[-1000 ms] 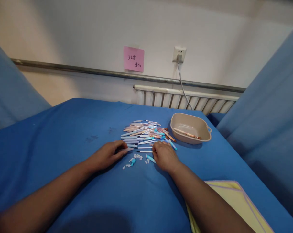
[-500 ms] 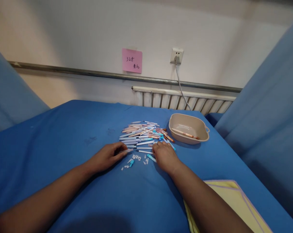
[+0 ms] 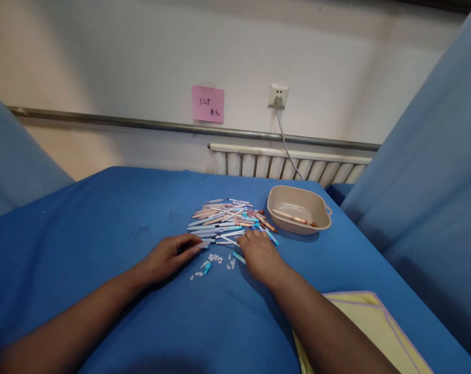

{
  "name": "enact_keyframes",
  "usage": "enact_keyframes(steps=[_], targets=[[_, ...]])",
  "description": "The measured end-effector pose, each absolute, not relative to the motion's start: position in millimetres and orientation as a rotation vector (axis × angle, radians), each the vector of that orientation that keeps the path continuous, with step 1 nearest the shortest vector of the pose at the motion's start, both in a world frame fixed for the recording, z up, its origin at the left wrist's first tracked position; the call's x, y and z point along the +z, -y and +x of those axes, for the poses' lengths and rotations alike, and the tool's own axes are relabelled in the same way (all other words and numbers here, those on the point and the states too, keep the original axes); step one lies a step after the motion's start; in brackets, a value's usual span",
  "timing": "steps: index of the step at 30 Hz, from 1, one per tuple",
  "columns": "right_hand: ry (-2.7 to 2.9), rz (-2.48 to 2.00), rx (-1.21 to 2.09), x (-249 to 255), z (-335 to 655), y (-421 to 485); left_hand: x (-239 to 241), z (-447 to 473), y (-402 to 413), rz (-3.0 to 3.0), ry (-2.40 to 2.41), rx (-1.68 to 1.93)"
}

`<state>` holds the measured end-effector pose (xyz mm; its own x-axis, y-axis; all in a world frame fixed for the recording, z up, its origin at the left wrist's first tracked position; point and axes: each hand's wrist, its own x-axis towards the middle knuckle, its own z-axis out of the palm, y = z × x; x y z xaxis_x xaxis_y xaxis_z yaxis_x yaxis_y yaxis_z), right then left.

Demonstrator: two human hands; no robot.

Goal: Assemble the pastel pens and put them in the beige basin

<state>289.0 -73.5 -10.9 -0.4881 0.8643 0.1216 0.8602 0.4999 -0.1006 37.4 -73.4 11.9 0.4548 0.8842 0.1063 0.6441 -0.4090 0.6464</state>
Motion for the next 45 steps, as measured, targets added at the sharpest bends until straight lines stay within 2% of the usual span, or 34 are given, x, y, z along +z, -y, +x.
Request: enact_keyframes(steps=[11,29,45], targets=[[2.467,-1.461,0.179,-8.0,291.8,76.9,10.5,35.3,73.4,2.134,-1.249,0.714],[2.451,-1.458,0.143,-7.4,293.0,77.8,6.1,31.2,71.9,2.246,-1.235,0.689],[2.425,-1.168,0.156,-16.7,295.8,76.7,10.1,35.9,77.7,2.285,-1.173,0.681]])
